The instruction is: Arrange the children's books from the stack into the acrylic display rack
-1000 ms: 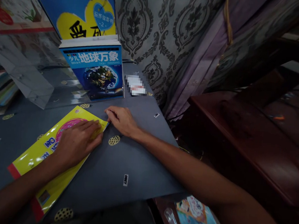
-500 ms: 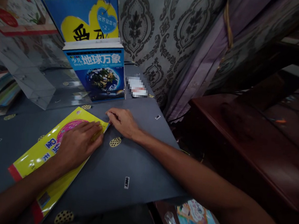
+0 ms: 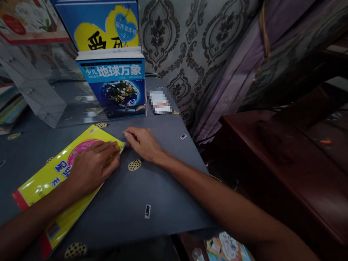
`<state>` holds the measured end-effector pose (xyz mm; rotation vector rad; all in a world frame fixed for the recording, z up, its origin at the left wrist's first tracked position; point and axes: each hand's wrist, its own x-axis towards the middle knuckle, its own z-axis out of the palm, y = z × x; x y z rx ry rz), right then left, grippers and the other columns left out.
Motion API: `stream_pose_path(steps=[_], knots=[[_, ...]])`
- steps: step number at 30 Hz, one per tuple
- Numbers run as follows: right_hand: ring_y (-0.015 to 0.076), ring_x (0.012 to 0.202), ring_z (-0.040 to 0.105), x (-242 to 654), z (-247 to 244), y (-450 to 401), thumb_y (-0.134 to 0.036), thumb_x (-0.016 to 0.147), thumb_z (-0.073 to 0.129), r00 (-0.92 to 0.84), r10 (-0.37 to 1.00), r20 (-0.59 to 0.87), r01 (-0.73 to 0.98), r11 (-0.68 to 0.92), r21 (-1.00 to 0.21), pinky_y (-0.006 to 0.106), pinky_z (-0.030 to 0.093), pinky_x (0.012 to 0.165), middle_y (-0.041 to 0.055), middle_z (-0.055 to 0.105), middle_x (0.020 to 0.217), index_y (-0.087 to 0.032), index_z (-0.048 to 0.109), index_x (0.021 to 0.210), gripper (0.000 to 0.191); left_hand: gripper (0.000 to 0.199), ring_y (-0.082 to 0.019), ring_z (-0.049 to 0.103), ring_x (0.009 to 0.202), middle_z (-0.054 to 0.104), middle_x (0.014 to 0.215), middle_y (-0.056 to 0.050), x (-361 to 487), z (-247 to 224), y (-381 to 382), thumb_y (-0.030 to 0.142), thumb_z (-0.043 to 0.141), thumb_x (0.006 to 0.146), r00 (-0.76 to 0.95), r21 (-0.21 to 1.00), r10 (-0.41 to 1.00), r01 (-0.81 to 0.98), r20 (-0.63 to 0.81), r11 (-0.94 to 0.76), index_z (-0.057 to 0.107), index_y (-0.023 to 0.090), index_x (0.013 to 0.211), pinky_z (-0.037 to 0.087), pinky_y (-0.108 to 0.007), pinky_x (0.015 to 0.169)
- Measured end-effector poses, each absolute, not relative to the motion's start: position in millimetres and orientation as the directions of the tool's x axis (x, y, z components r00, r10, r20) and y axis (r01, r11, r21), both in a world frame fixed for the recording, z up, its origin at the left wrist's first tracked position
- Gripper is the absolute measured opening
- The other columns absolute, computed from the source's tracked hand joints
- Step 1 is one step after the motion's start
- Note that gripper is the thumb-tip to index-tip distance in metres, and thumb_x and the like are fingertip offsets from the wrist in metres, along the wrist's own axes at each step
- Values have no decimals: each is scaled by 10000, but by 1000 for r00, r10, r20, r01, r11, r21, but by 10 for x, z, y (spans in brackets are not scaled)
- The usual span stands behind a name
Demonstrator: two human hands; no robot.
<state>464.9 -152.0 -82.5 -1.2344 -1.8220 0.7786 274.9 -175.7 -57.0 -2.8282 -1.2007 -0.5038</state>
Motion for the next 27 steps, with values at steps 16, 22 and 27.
stream_pose_path(steps=[16,22,27], knots=[[140,670,634,4651,-829,-1514,-255,984,465,-219,935,278,485,351,-801,245,453,649,13,684,718,-157,722,993,276,261,-272,714,924,770,1058,-94,2736,-574,-1753,209,470,934,642,66,682,709,351,-702,725,185,884,590,-441,822],[121,619,586,4652,-833,-1503,-301,970,522,-218,937,273,476,347,-808,233,401,608,-11,648,675,-145,718,993,251,240,-293,707,969,759,1088,-117,2736,-580,-1765,216,488,927,657,57,675,701,335,-711,721,169,893,581,-464,860],[101,575,514,4641,-838,-1483,-240,864,671,-263,946,190,487,300,-820,221,356,574,-67,569,603,-146,696,1056,216,220,-305,701,994,753,1093,-133,2726,-591,-1775,234,512,936,663,50,679,703,316,-710,715,150,946,580,-468,855]])
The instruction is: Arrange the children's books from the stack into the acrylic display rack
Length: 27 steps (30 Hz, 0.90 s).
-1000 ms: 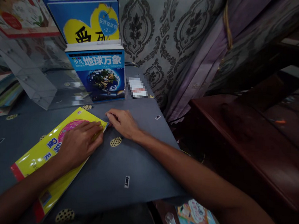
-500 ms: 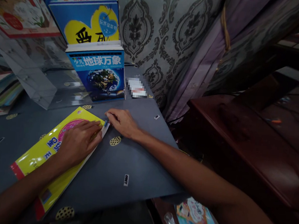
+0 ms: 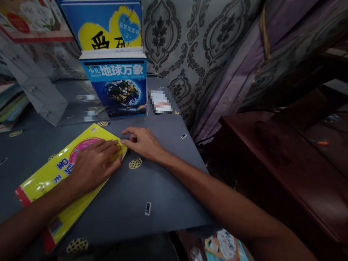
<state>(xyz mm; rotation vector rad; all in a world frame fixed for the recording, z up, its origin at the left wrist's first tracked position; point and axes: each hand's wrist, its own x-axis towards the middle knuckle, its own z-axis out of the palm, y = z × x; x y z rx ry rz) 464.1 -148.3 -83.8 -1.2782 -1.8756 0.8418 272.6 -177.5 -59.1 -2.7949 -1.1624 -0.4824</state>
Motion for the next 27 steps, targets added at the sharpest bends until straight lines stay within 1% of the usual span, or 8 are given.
stream_pose_path(steps=[3,6,11,16,19,22,24,27], knots=[[96,565,484,4641,-864,-1478,-161,852,629,-287,942,174,450,293,-843,221,366,581,-79,535,599,-151,677,1102,255,238,-304,698,1016,750,1109,-139,2703,-593,-1752,228,494,947,670,68,678,694,303,-717,716,148,970,572,-482,881],[105,573,468,4651,-890,-1457,-163,864,598,-273,937,219,455,326,-829,236,373,606,-78,513,613,-156,660,1139,282,267,-296,688,1060,740,1167,-137,2667,-581,-1715,203,465,954,675,95,677,684,295,-723,708,138,1046,556,-481,929],[153,684,528,4655,-897,-1352,-182,907,547,-278,917,286,606,399,-689,281,396,701,-14,603,757,-180,635,1156,264,261,-278,686,1076,728,1199,-125,2569,-555,-1688,191,466,957,689,122,676,671,260,-731,713,153,1035,553,-466,942],[213,853,574,4594,-888,-1193,-162,921,511,-352,882,314,699,471,-538,319,418,794,48,647,911,-185,616,1144,247,312,-279,655,1170,691,1293,-106,2397,-561,-1735,240,472,969,707,136,666,655,236,-743,681,171,1189,549,-472,971],[235,934,574,4527,-881,-1102,-149,927,500,-383,869,314,733,493,-470,336,425,839,59,649,950,-194,608,1126,231,366,-284,608,1253,640,1374,-117,2292,-557,-1813,304,467,990,731,151,649,631,211,-761,640,159,1278,536,-471,1008],[242,976,571,4456,-872,-1037,-132,936,487,-398,867,300,769,493,-407,352,428,871,62,656,978,-191,608,1088,204,377,-293,587,1277,640,1373,-123,2223,-546,-1962,375,499,989,779,157,597,577,189,-802,652,159,1257,512,-487,1043],[242,998,571,4425,-877,-1009,-130,953,465,-396,870,295,791,486,-371,363,431,885,56,656,989,-190,605,1076,196,385,-297,583,1278,655,1353,-111,2203,-542,-2105,434,546,967,809,168,558,534,183,-829,662,183,1236,490,-504,1068],[244,1038,572,4414,-904,-979,-142,977,455,-388,876,285,815,471,-339,382,437,909,50,654,1017,-189,594,1098,190,463,-304,557,1307,641,1371,-114,2204,-549,-2348,500,618,917,853,186,499,471,152,-862,637,200,1269,444,-524,1113]])
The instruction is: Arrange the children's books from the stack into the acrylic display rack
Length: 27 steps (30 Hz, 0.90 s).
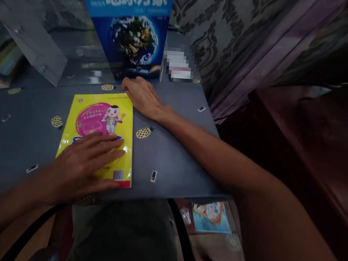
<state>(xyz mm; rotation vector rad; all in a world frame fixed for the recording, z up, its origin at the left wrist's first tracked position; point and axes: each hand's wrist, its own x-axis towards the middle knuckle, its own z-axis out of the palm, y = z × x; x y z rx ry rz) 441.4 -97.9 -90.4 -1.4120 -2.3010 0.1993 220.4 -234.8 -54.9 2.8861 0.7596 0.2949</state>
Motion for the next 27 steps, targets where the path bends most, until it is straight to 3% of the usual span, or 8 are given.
stream_pose_path(steps=[4,8,12,19,23,27], knots=[[237,1077,575,4439,-940,-955,-201,1011,465,-369,876,310,822,463,-330,382,433,934,45,668,1059,-204,598,1105,163,433,-302,540,1329,617,1404,-116,2242,-587,-2580,414,637,921,880,163,461,441,117,-883,615,193,1293,426,-508,1130],[231,1068,592,4466,-970,-926,-194,1001,484,-365,870,332,823,468,-321,362,442,904,48,699,1076,-224,615,1086,159,310,-263,596,1273,670,1332,-104,2281,-617,-2643,288,571,971,879,117,440,425,183,-897,633,175,1253,477,-449,1090],[240,1045,600,4480,-992,-904,-235,1005,486,-370,844,387,812,497,-306,369,464,869,37,707,1054,-255,610,1054,135,287,-260,624,1242,693,1294,-103,2300,-617,-2660,275,559,979,874,77,439,433,208,-898,649,158,1226,504,-442,1076],[252,1090,539,4411,-855,-1295,-127,972,490,-368,864,344,871,449,-198,371,443,903,125,658,1123,-164,653,1064,190,209,-242,678,1168,738,1214,-81,2302,-628,-2692,235,568,975,860,29,402,414,314,-910,695,152,1117,560,-413,1021],[251,1017,543,4375,-871,-1810,-189,997,478,-533,767,359,733,630,-257,391,452,891,115,676,1090,-153,663,1053,197,187,-235,691,1146,755,1174,-73,2305,-651,-2690,232,578,969,847,40,398,412,352,-910,710,162,1081,568,-406,1011],[228,972,576,4413,-923,-2276,-223,1011,461,-634,658,406,514,751,-415,396,472,888,95,689,1022,-161,658,1003,207,189,-242,712,1096,760,1147,-95,2302,-648,-2678,220,567,972,842,55,382,392,381,-918,708,135,1067,584,-426,978]])
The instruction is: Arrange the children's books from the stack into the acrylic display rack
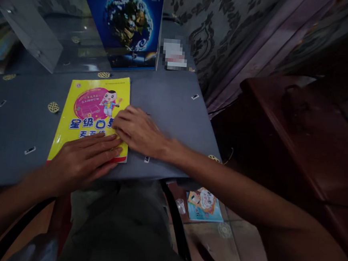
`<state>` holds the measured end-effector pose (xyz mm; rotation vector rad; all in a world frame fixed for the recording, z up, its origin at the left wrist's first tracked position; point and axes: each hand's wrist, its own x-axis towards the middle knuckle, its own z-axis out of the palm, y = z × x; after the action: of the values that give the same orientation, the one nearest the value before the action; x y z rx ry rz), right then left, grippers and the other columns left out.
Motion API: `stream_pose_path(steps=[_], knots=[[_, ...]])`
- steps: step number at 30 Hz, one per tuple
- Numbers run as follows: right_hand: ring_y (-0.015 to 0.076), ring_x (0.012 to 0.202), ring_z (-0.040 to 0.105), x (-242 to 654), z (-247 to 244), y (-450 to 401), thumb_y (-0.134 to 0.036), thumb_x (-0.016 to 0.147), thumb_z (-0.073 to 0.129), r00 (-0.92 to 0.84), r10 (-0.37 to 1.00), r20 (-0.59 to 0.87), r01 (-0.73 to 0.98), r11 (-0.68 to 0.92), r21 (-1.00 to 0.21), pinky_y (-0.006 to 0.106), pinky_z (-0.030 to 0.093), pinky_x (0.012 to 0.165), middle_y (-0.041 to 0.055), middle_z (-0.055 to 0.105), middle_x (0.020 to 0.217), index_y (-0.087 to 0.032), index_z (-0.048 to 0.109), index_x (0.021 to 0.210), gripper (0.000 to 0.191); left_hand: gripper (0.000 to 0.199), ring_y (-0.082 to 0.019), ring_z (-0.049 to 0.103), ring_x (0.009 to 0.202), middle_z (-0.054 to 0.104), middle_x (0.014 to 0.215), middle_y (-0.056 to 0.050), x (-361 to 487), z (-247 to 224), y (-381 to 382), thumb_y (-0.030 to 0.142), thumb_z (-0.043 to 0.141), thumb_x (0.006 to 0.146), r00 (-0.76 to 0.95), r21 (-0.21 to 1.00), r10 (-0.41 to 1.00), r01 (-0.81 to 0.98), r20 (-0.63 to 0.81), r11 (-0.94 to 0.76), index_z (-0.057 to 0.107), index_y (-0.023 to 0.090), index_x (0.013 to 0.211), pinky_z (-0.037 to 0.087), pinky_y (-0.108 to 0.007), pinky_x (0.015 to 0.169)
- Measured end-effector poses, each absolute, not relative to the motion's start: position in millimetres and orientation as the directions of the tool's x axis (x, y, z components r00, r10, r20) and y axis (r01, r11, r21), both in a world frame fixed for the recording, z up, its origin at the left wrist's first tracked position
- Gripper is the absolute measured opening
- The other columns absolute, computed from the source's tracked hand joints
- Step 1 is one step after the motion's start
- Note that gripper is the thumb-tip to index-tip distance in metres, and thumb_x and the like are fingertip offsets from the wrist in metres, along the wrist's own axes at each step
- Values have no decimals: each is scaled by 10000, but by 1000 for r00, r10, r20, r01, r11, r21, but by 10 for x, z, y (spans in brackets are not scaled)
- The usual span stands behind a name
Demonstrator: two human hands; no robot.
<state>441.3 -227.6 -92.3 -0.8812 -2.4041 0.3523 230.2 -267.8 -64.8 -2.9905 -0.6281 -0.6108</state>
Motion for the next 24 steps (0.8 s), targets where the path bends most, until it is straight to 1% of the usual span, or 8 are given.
stream_pose_path(steps=[3,6,9,12,19,24], knots=[[208,976,616,4477,-916,-2514,-161,993,460,-602,658,453,389,737,-553,403,476,925,81,714,1003,-159,653,1035,198,188,-237,721,1064,766,1112,-98,2297,-625,-2669,197,554,974,850,88,375,369,371,-925,707,129,1058,587,-422,963],[202,1037,635,4541,-893,-2656,-123,964,474,-581,667,467,312,712,-629,423,470,971,89,726,1084,-161,632,1137,238,210,-229,716,1075,765,1106,-95,2285,-613,-2668,195,531,985,852,116,371,354,371,-928,699,133,1094,582,-408,967],[207,1096,626,4585,-889,-2712,-118,939,496,-589,661,464,285,708,-646,440,469,992,100,716,1153,-165,606,1209,295,231,-230,712,1085,758,1133,-103,2269,-613,-2672,205,522,990,849,132,375,351,372,-927,693,133,1129,580,-410,965],[209,1112,620,4601,-897,-2715,-124,928,504,-605,652,457,283,713,-641,457,469,1001,106,712,1168,-169,602,1223,314,242,-233,716,1078,758,1127,-116,2262,-609,-2679,193,506,992,854,139,363,336,374,-932,699,118,1118,589,-405,945],[206,1110,608,4598,-877,-2725,-168,947,511,-602,674,428,305,690,-656,454,471,1007,104,714,1160,-163,620,1206,281,267,-266,719,1069,756,1118,-141,2278,-578,-2692,188,489,992,856,139,356,328,375,-934,706,96,1117,608,-452,905],[199,1149,586,4604,-864,-2734,-190,967,513,-597,703,386,324,652,-685,447,460,1025,81,701,1189,-191,627,1210,269,265,-244,718,1067,754,1130,-123,2281,-582,-2700,183,485,991,847,162,372,335,380,-928,702,119,1129,608,-442,914]])
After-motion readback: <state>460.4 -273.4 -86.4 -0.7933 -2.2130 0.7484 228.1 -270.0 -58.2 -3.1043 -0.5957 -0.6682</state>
